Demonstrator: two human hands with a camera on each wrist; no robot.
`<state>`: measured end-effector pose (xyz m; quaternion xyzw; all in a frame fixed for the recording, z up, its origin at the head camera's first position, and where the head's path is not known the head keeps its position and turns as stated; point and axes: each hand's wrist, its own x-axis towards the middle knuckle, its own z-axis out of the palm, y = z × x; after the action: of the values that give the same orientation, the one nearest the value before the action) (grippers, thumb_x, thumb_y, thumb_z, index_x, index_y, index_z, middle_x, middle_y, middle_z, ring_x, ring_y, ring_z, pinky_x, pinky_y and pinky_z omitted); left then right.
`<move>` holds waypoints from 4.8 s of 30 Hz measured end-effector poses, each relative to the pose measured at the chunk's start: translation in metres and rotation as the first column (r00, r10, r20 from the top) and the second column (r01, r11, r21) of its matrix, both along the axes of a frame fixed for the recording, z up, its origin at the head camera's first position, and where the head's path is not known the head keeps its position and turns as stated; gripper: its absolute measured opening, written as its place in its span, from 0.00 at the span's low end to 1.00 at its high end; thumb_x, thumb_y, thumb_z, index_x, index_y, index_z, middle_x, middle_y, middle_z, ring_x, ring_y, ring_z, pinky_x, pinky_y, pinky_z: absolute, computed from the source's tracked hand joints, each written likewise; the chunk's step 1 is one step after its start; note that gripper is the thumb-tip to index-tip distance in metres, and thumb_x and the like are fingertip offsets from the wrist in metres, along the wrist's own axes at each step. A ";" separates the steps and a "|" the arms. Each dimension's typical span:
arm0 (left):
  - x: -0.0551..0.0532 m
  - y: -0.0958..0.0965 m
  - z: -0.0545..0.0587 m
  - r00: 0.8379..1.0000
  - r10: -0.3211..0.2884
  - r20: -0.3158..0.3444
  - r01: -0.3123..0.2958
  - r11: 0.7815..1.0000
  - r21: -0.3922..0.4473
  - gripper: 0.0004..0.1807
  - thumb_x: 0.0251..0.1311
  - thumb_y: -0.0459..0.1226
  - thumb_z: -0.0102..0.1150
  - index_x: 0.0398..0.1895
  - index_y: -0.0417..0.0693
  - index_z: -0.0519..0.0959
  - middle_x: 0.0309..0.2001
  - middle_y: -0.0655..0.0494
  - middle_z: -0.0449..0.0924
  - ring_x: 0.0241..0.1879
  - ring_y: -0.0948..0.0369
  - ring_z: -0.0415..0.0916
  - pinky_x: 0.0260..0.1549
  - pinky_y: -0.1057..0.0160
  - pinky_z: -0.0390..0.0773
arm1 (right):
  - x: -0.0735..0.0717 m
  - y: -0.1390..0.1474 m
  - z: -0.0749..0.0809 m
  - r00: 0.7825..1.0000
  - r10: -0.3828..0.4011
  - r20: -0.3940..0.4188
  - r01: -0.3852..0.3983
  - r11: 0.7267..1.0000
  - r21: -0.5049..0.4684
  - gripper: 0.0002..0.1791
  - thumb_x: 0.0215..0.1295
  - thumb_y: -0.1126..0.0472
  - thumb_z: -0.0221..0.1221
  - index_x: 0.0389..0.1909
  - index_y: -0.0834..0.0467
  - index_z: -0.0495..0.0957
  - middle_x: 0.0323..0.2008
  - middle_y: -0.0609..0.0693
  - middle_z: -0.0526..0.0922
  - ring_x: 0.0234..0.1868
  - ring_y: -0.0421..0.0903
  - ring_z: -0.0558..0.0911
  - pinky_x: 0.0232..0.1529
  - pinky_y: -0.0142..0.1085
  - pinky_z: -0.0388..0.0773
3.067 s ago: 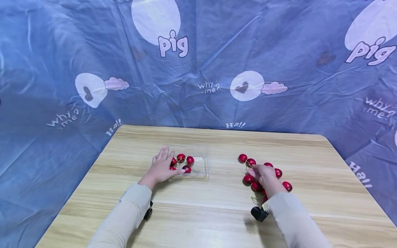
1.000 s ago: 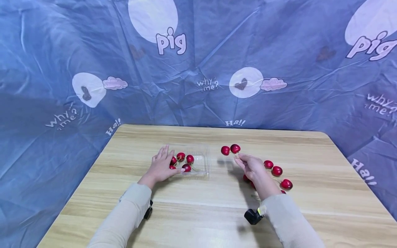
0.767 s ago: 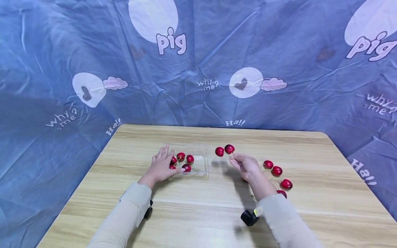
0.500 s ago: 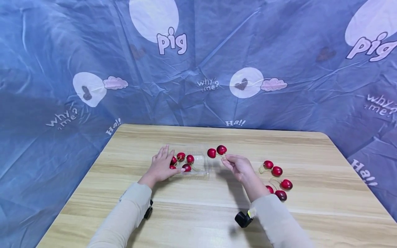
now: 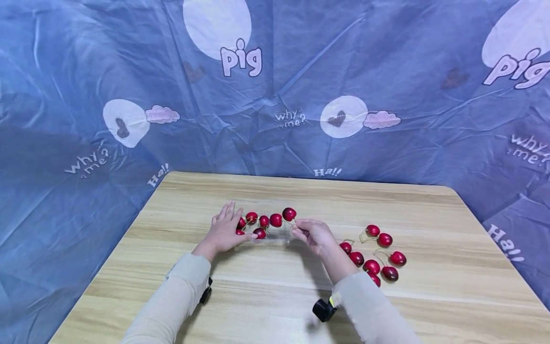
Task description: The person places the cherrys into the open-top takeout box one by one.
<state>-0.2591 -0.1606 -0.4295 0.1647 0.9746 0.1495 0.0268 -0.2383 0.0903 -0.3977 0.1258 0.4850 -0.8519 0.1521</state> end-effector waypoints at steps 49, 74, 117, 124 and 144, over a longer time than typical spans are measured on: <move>0.000 0.001 0.000 1.000 0.019 0.000 -0.019 1.000 0.009 0.53 0.42 0.70 0.40 0.64 0.42 0.51 0.66 0.42 0.37 0.64 0.47 0.33 0.53 0.41 0.45 | -0.041 -0.067 -0.013 0.985 0.156 0.069 -0.171 0.906 0.388 0.09 0.57 0.76 0.47 0.38 0.76 0.70 0.15 0.55 0.74 0.14 0.41 0.76 0.25 0.32 0.77; 0.000 0.002 0.002 1.000 0.028 0.008 -0.028 0.999 0.016 0.54 0.40 0.71 0.40 0.64 0.42 0.52 0.66 0.42 0.37 0.64 0.48 0.33 0.53 0.41 0.45 | -0.044 -0.073 -0.012 0.978 0.193 0.073 -0.203 0.839 0.505 0.07 0.53 0.78 0.47 0.33 0.76 0.71 0.17 0.58 0.74 0.13 0.43 0.76 0.24 0.34 0.77; -0.001 -0.001 -0.003 1.000 0.023 0.013 -0.023 0.999 0.038 0.52 0.43 0.68 0.43 0.65 0.43 0.49 0.66 0.44 0.34 0.64 0.49 0.30 0.55 0.42 0.42 | -0.020 0.002 0.005 0.970 0.239 -0.043 -0.207 0.904 0.373 0.17 0.58 0.74 0.46 0.45 0.83 0.61 0.20 0.56 0.76 0.20 0.42 0.78 0.29 0.34 0.77; -0.001 -0.001 -0.002 1.000 0.021 0.016 -0.022 0.999 0.031 0.52 0.43 0.68 0.43 0.65 0.43 0.50 0.66 0.44 0.34 0.64 0.48 0.30 0.54 0.41 0.42 | -0.016 0.020 0.000 0.966 0.250 -0.066 -0.213 0.914 0.345 0.18 0.58 0.74 0.46 0.46 0.84 0.58 0.21 0.55 0.77 0.22 0.43 0.79 0.32 0.34 0.77; 0.000 -0.001 0.002 1.000 0.019 0.025 -0.019 0.999 0.029 0.52 0.44 0.68 0.43 0.65 0.43 0.49 0.66 0.43 0.34 0.64 0.48 0.30 0.54 0.40 0.42 | -0.003 0.071 -0.004 0.977 0.206 -0.048 -0.178 0.925 0.336 0.18 0.61 0.73 0.45 0.47 0.83 0.57 0.23 0.56 0.77 0.28 0.47 0.80 0.33 0.35 0.76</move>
<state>-0.2591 -0.1614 -0.4276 0.1539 0.9734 0.1659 0.0351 -0.2413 0.1611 -0.4015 0.0661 0.6364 -0.7443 0.1913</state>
